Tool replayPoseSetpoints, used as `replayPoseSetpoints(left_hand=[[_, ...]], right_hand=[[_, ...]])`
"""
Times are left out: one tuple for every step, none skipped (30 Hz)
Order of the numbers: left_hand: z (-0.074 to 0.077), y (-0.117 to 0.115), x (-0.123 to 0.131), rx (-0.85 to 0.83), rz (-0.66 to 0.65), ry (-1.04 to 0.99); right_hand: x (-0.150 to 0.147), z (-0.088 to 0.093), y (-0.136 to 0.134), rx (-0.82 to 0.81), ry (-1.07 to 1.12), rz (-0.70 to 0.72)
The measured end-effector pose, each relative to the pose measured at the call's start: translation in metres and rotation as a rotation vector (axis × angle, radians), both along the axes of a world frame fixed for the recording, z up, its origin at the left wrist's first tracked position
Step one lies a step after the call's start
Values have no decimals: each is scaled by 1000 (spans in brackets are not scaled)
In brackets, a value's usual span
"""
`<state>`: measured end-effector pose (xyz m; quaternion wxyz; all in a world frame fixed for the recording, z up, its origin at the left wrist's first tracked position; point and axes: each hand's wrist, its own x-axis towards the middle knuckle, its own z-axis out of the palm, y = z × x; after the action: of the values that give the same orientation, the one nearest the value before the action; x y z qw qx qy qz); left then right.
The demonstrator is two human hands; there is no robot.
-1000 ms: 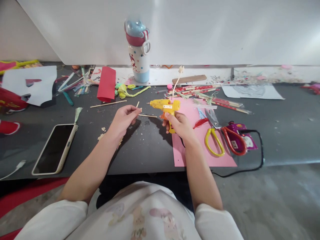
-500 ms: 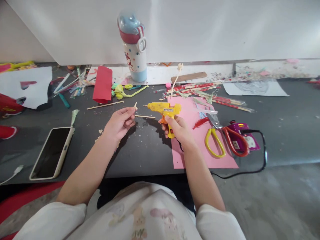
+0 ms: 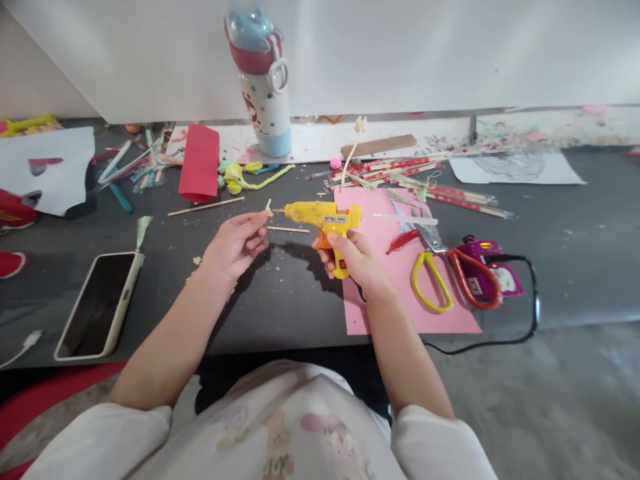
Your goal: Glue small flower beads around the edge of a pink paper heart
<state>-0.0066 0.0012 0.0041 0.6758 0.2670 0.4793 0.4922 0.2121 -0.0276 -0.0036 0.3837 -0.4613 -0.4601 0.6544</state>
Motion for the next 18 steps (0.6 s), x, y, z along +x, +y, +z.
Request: replayPoseSetpoints(left_hand=[[0,0,0,0,-3,-3],[0,0,0,0,-5,-7],[0,0,0,0,-6,-11],[0,0,0,0,-5,-15],[0,-1,0,0,-5,-20],[0,-1,0,2,-5,-25],[-1,-1,0,4,-6,-30],[-1,0,0,6,-7,-34],[-1,0,0,7,-7,-36],[-2,0,0,10,-6,-35],[-2,1,0,11,-5,-33],[-2,1,0,12,-4,-30],[-2,1,0,14,-2,-25],[-2,1,0,16,-1,-21],[-2,1,0,18,-1,-18],[-2,1,0,20,-2,-14],[-1,1,-1,21,-3,-8],[-1,1,-1,20,-3,0]], right_hand=[[0,1,0,4,-1,5],[-1,1,-1,8,-1,10],[-1,2,-1,10,0,12],[-1,2,-1,9,3,15],[-1,3,-1,9,10,14],[-1,3,-1,8,19,15],[-1,2,-1,5,28,16],[-1,2,-1,6,38,16],[-1,1,-1,9,48,18],[-1,1,-1,12,55,20],[-1,0,-1,18,62,20],[-1,-1,-1,23,68,22],[-1,-1,-2,27,74,23],[-1,-1,-2,29,77,22],[-1,-1,-2,30,78,19],[-1,-1,-2,28,75,17],[-1,0,-2,24,68,17],[-2,1,-2,19,56,18]])
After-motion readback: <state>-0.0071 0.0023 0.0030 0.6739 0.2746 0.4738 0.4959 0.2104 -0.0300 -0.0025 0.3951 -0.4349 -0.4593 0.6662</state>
